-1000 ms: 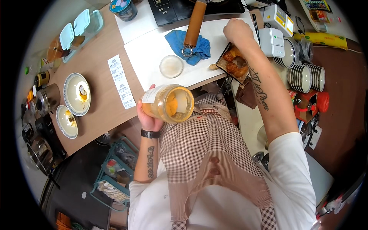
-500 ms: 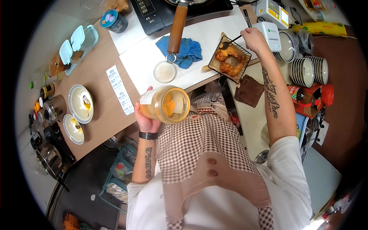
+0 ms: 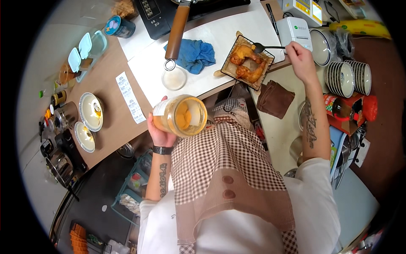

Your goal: Preparing and assembling multiple bowls of noodles with toppings, sauce, and broth in a restaurant kitchen.

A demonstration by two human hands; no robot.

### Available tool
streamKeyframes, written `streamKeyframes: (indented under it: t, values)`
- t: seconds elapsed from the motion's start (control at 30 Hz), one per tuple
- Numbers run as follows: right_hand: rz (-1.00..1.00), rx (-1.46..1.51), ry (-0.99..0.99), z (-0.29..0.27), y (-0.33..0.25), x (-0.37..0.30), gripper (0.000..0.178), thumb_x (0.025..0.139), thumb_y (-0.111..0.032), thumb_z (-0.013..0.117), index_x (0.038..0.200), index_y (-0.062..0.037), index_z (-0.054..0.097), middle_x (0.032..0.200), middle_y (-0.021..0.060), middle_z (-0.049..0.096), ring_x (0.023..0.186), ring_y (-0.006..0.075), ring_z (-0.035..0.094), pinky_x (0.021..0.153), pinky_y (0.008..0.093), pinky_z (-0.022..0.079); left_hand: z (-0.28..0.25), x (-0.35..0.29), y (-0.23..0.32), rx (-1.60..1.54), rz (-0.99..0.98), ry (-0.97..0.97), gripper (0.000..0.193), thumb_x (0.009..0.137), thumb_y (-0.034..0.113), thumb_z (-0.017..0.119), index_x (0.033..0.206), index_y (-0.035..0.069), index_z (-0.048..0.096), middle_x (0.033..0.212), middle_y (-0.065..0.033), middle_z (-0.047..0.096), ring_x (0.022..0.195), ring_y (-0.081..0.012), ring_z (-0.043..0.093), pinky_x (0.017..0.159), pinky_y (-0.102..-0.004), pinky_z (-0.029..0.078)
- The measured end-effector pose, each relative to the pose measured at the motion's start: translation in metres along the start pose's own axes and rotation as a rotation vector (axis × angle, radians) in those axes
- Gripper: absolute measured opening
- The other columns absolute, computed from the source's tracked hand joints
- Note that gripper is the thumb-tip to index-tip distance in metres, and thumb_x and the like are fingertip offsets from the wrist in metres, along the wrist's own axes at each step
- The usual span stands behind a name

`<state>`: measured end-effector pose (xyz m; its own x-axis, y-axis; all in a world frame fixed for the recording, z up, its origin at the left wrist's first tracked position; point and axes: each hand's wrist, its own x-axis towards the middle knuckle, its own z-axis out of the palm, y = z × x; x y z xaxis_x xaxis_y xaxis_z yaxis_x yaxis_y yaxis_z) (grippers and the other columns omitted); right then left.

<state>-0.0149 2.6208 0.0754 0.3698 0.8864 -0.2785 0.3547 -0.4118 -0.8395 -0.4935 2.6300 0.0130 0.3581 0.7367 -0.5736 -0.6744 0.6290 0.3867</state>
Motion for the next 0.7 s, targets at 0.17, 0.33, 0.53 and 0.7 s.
streamKeyframes:
  t: [0.17, 0.33, 0.53, 0.7]
  values:
    - [-0.546, -0.6, 0.089, 0.022, -0.023, -0.02, 0.016, 0.091, -0.012, 0.06, 0.081, -0.0009, 0.056, 0.081, 0.016, 0.058, 0.076, 0.0377, 0.057, 0.068, 0.0432, 0.048, 0.002, 0.002, -0.008, -0.01, -0.03, -0.01, 0.072, 0.1, 0.049, 0.035, 0.15, -0.002, 0.032, 0.144, -0.0202, 0.049, 0.133, -0.033, 0.047, 0.113, -0.0464, 0.037]
    - [-0.686, -0.665, 0.096, 0.022, -0.029, -0.022, 0.017, 0.089, -0.007, 0.064, 0.079, 0.0002, 0.052, 0.076, 0.0158, 0.051, 0.073, 0.0356, 0.055, 0.066, 0.0421, 0.046, 0.007, 0.0, -0.012, -0.024, -0.006, -0.009, 0.071, 0.1, 0.049, 0.034, 0.15, -0.001, 0.032, 0.144, -0.0203, 0.049, 0.133, -0.0329, 0.048, 0.113, -0.0464, 0.038]
    - [-0.733, -0.753, 0.062, 0.03, -0.035, -0.018, 0.011, 0.086, -0.007, 0.064, 0.08, -0.003, 0.054, 0.077, 0.0133, 0.054, 0.077, 0.0335, 0.058, 0.067, 0.0429, 0.048, 0.003, -0.002, -0.015, -0.055, 0.004, 0.022, 0.069, 0.101, 0.048, 0.032, 0.149, -0.001, 0.033, 0.144, -0.0204, 0.049, 0.133, -0.0332, 0.048, 0.113, -0.0463, 0.038]
    - [-0.801, -0.867, -0.009, 0.031, -0.047, 0.008, 0.009, 0.085, -0.009, 0.063, 0.083, -0.0062, 0.055, 0.081, 0.0095, 0.053, 0.081, 0.0289, 0.058, 0.067, 0.0403, 0.051, -0.001, -0.004, -0.016, -0.086, 0.011, 0.044, 0.068, 0.101, 0.047, 0.031, 0.149, -0.001, 0.034, 0.144, -0.0205, 0.05, 0.133, -0.0334, 0.048, 0.112, -0.0463, 0.039]
